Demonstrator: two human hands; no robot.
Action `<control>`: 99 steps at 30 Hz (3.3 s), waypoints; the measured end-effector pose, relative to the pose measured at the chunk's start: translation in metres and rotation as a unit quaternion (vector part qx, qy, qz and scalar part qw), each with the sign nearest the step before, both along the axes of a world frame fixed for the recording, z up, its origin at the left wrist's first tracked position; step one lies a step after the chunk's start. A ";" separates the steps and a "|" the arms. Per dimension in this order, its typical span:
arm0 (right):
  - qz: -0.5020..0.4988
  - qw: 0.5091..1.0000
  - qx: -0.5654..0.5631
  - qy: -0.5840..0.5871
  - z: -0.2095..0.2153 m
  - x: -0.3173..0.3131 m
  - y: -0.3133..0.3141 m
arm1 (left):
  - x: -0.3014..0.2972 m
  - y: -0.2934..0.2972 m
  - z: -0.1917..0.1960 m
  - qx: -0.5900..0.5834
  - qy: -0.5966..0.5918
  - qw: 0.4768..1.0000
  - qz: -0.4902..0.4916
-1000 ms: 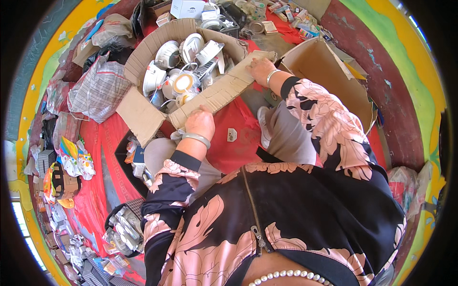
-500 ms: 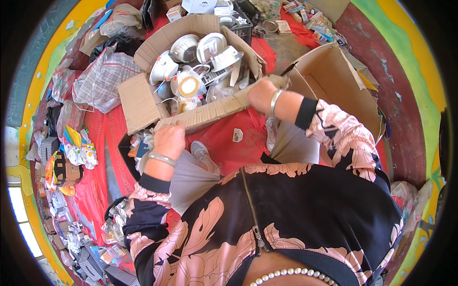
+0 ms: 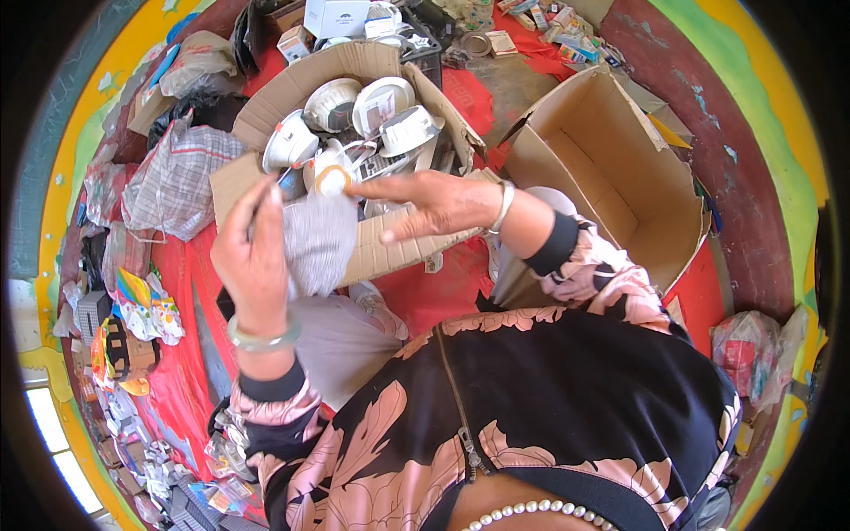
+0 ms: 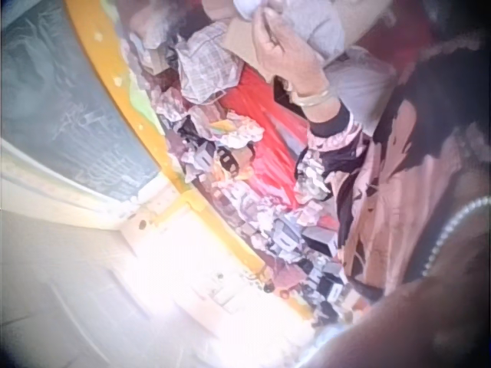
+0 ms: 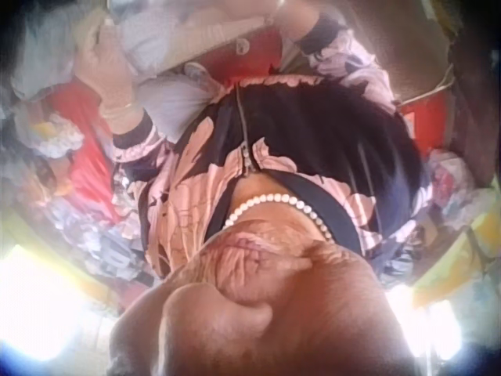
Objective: The person wipes a white electronic device, a blue box, a black box containing a bulb, and a white light fixture with a cloth.
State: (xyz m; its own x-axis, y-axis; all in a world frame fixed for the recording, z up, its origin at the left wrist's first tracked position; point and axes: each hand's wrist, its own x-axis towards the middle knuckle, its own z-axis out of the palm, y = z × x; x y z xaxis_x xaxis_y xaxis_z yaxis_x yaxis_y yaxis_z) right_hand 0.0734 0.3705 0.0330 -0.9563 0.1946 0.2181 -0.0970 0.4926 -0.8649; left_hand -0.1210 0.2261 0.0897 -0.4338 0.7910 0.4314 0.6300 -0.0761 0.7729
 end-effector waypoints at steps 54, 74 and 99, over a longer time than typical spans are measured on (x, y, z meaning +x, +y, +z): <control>-0.271 0.913 0.291 0.087 0.034 0.004 -0.033 | 0.060 -0.029 -0.065 0.049 -0.736 0.630 -0.242; -0.619 0.755 0.205 -0.064 0.032 0.037 0.044 | 0.050 -0.125 -0.080 0.120 -0.604 0.764 -0.194; -0.312 0.917 -0.184 0.168 0.027 0.012 -0.041 | 0.035 -0.142 -0.108 0.182 -0.575 0.762 -0.233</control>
